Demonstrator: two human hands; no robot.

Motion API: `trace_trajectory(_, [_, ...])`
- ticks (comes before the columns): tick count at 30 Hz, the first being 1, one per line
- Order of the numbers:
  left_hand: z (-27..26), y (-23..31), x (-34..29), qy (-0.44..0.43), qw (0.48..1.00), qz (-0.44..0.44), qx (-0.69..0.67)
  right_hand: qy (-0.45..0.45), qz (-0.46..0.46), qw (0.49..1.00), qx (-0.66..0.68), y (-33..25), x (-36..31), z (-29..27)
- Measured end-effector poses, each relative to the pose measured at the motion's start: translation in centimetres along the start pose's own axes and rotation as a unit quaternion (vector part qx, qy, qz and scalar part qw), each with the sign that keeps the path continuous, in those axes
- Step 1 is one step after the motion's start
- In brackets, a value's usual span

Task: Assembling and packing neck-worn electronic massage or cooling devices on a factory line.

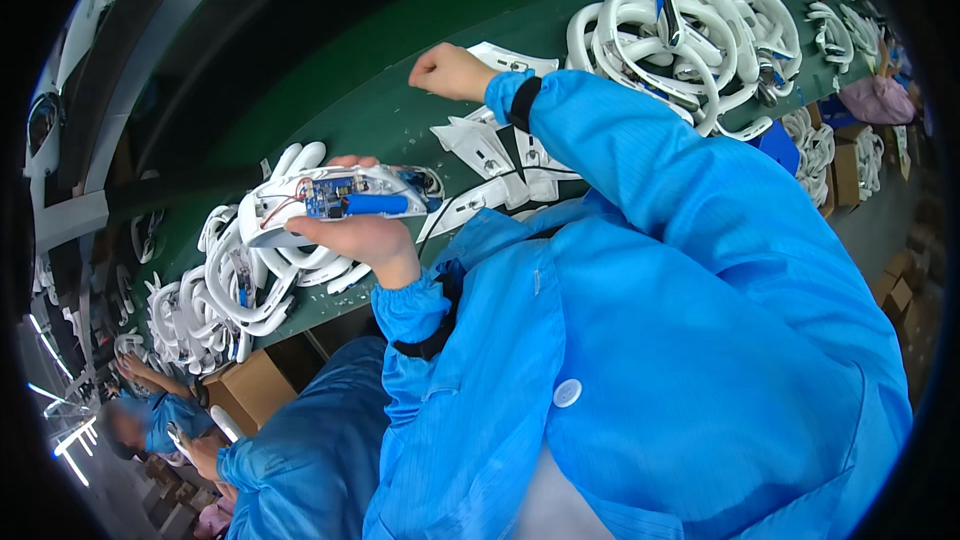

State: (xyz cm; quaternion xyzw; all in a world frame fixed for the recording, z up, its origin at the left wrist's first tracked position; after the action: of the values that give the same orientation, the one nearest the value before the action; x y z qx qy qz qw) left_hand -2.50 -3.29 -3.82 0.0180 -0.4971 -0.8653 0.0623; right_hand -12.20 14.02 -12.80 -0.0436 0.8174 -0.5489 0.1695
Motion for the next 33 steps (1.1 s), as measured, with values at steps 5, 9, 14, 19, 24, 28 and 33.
trace_trajectory(5, [0.0,0.0,0.3,-0.03,0.999,-0.017,0.0,-0.027,0.067,0.997,0.013,5.2,0.8,-4.4])
trace_trajectory(9, [-0.3,0.0,0.6,-0.055,0.993,-0.064,-0.078,-0.02,0.127,0.986,0.104,3.6,-0.8,-5.7])
trace_trajectory(14, [-0.2,-0.3,0.9,-0.099,0.977,-0.147,-0.115,0.022,0.154,0.975,0.158,9.0,-1.2,-7.4])
trace_trajectory(19, [-0.2,-0.8,0.7,-0.111,0.961,-0.192,-0.165,0.01,0.138,0.975,0.176,7.3,-2.4,-6.7])
trace_trajectory(24, [0.5,-0.7,0.7,-0.12,0.956,-0.206,-0.169,0.034,0.032,0.998,0.046,5.9,-2.8,-6.7])
trace_trajectory(28, [0.0,-0.1,0.2,-0.11,0.952,-0.227,-0.175,-0.038,-0.114,0.992,0.024,-8.2,-7.8,-3.6])
trace_trajectory(33, [1.0,0.6,-0.1,-0.068,0.951,-0.237,-0.188,-0.055,-0.305,0.948,-0.076,-13.7,-11.1,-0.6])
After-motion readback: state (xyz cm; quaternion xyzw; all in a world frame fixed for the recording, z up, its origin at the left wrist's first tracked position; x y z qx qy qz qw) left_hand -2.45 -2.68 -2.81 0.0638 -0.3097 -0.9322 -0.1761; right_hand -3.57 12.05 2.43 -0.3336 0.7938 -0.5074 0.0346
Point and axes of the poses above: each hand's wrist, its own x-axis towards the middle knuckle, its own z-axis out of the palm, y = z × x, the point moved 3 cm from there along x, towards the middle knuckle, and after that the axes turned 13 degrees about -y, right-handed, at the moved point
